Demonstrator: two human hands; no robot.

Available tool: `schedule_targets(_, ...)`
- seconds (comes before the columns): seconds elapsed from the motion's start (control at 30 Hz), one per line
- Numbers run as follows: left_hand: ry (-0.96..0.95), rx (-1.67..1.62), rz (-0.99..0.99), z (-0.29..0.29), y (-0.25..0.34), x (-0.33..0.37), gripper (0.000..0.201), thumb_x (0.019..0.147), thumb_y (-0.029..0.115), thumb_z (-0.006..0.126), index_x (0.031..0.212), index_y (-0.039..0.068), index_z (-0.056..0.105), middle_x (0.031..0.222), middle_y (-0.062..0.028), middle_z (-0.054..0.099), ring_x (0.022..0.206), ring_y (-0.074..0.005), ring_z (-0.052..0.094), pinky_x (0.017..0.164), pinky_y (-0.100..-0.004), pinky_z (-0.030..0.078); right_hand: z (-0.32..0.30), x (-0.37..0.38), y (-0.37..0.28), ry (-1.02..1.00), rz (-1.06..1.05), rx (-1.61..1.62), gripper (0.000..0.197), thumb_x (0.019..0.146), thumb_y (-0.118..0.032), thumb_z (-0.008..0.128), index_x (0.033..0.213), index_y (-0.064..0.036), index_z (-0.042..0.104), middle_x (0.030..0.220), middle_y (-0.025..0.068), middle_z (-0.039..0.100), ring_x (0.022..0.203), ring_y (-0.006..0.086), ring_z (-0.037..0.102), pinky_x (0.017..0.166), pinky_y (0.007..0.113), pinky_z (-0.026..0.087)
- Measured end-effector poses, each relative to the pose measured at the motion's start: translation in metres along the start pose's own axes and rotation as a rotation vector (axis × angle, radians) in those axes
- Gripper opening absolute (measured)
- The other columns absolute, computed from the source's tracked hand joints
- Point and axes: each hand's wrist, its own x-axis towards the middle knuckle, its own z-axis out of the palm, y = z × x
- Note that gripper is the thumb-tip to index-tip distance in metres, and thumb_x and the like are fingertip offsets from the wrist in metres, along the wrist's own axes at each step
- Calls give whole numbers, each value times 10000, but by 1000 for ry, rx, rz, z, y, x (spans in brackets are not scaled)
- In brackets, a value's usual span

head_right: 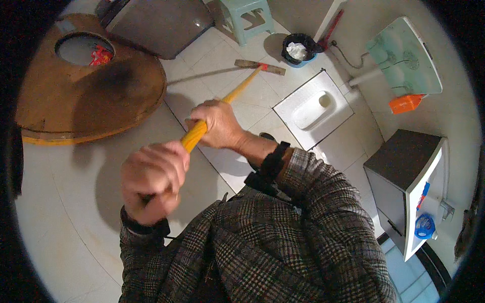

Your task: The person sweeps the tiled bathroom floor with a broom, moving debris toward the squat toilet and then toward the doorway. The person uses both hands to guide the broom and shifts position to cover different areas of the floor.

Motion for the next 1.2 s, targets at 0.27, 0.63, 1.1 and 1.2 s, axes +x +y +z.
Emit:
schedule_targets(0.27,41,211,-121,4,-6,-12,266,630,-32,650,533,36,412,527,-67,440,467,-262,456,574,-369,435,3,-1,11,-61,75,79,339,764,-158,741,609,-55,458,603,146,479,628,385,526,573,452,409)
schedule_targets(0.63,164,358,-239,5,-22,-20,270,685,-47,630,550,26,408,536,-83,433,491,-263,460,640,-376,468,19,12,39,-141,64,94,340,776,-140,731,611,-27,455,617,169,486,621,397,521,566,458,411)
schedule_targets(1.1,224,320,-12,-3,-31,-33,321,661,-38,672,554,49,382,544,-79,438,476,-274,437,564,-366,408,57,21,61,-376,-39,90,216,662,-215,744,670,-94,564,705,130,606,726,385,617,624,477,475)
schedule_targets(1.2,223,420,-145,-6,-40,-44,346,672,-29,687,549,55,375,537,-84,387,473,-284,405,534,-376,359,67,20,70,-347,-151,228,187,694,-185,736,668,-89,578,706,119,618,741,368,629,660,456,496)
